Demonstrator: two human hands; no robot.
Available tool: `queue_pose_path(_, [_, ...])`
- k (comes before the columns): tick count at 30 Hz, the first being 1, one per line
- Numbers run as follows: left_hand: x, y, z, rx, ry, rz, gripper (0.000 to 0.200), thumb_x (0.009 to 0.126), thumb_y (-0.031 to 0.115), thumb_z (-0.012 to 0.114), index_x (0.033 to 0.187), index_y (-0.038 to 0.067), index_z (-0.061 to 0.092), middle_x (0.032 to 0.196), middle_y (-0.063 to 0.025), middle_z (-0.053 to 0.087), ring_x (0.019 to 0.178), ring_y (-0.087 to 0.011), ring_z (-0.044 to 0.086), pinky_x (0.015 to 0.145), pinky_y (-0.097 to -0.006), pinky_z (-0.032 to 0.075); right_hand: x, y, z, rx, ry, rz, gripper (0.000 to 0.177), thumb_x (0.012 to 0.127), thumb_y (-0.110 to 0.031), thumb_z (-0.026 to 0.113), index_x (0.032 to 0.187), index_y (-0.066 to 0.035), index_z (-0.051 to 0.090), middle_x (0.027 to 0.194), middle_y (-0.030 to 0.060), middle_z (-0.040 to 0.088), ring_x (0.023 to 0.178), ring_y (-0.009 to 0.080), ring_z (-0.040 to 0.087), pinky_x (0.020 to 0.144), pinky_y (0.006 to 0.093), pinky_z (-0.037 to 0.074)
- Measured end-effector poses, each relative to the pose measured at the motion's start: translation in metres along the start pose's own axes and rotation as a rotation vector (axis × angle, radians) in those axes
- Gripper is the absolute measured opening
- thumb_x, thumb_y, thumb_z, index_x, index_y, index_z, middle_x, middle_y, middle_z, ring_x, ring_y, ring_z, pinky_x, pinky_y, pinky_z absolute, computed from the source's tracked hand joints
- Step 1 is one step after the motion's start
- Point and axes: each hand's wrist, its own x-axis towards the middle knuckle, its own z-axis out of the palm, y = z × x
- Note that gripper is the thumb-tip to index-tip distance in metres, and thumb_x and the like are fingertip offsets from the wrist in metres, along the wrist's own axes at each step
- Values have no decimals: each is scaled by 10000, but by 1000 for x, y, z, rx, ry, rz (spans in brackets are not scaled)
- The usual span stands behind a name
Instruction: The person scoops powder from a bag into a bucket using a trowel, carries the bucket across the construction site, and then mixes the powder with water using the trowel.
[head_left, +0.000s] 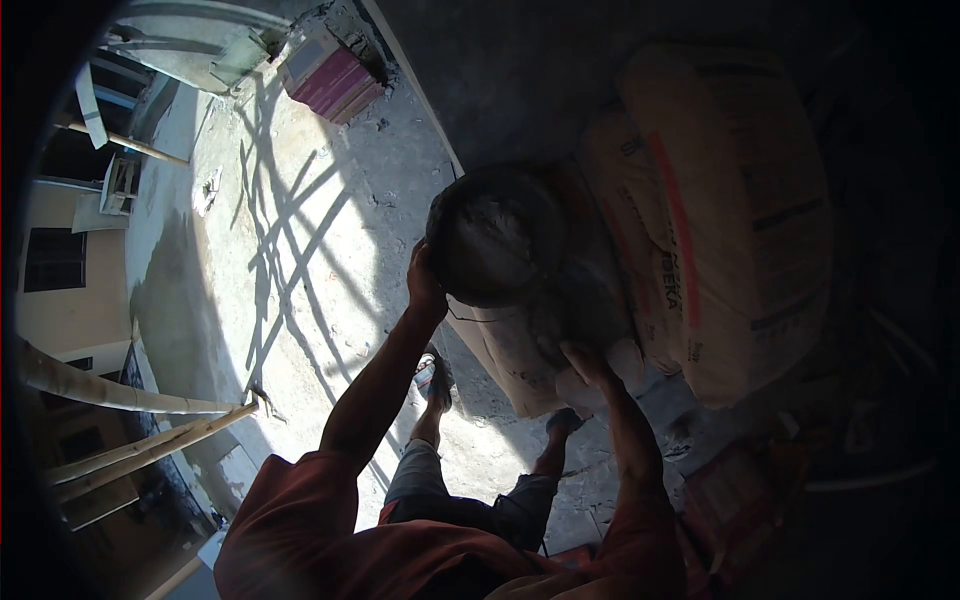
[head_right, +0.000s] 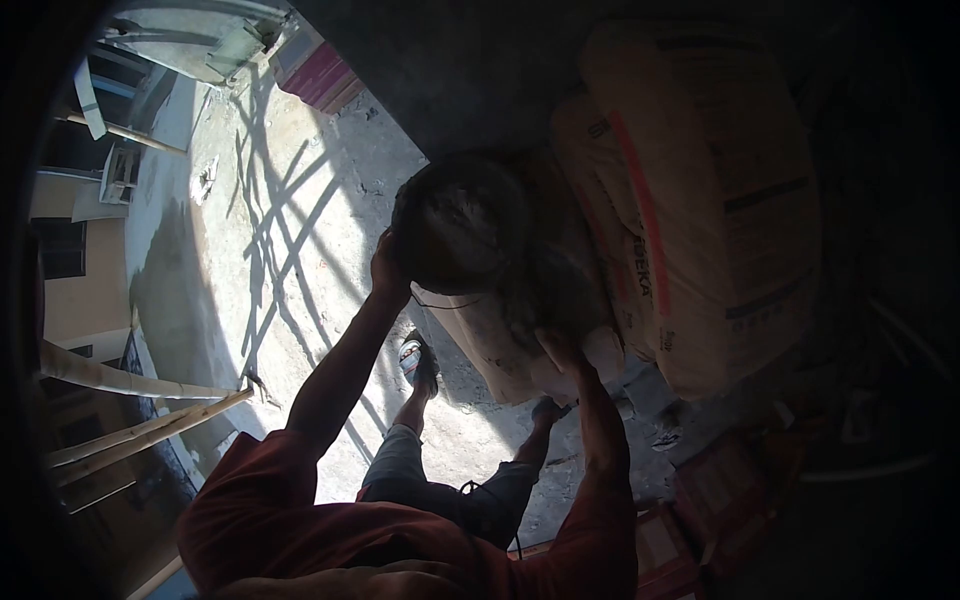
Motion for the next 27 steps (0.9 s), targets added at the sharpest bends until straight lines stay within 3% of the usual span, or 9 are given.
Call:
queue_pose_path(4, [6, -8, -6, 214, -36, 124, 359, 939, 229, 339, 1218, 23, 434, 1126, -95, 513, 1069, -195, 500, 914, -311, 402, -35, -17, -2, -15, 45, 44, 387, 862, -461, 522, 907, -82, 587, 506, -7, 435, 373, 103, 411, 344, 277, 329])
queue_pose_path(6, [5, -5, -5, -109, 37, -69, 365, 936, 241, 345, 1214, 28, 448, 1127, -93, 521, 1071, -193, 498, 912, -314, 403, -51, -21, -5, -17, 70, 71, 394, 859, -465, 523, 913, -81, 587, 510, -6, 437, 378, 104, 412, 348, 275, 331])
queue_pose_path(14, [0, 5, -4, -187, 68, -94, 389, 940, 271, 352, 1238, 40, 444, 1127, -85, 537, 1030, -182, 515, 883, -318, 408, -146, -86, -4, 120, 251, 60, 446, 827, -466, 556, 1034, -71, 593, 546, 15, 456, 413, 110, 432, 367, 271, 338])
queue_pose_path(17, [-2, 12, -1, -211, 128, -172, 391, 936, 259, 363, 1248, 39, 446, 1145, -93, 537, 1040, -199, 512, 902, -315, 391, -183, -117, -8, 79, 276, 45, 460, 820, -434, 552, 1094, -66, 582, 556, 28, 464, 419, 122, 444, 367, 271, 350])
queue_pose_path(20, [2, 6, -3, -244, 137, -193, 402, 931, 244, 364, 1268, 40, 438, 1179, -103, 528, 1067, -215, 501, 933, -319, 370, -211, -146, -15, 139, 284, -23, 464, 817, -302, 504, 1205, -47, 511, 597, 46, 490, 425, 136, 463, 369, 273, 379])
queue_pose_path(23, [6, -6, -6, -256, 137, -218, 414, 927, 258, 362, 1286, 63, 427, 1194, -98, 517, 1072, -210, 492, 928, -315, 371, -232, -194, -5, 90, 293, -57, 455, 818, -285, 491, 1199, -37, 504, 609, 46, 496, 426, 127, 466, 368, 270, 380])
queue_pose_path(27, [4, -3, -2, -236, 137, -235, 428, 923, 282, 355, 1307, 100, 408, 1206, -98, 502, 1085, -208, 478, 919, -317, 374, -203, -238, 5, -6, 243, -116, 426, 828, -278, 474, 1181, -43, 514, 615, 42, 495, 428, 120, 469, 369, 264, 380])
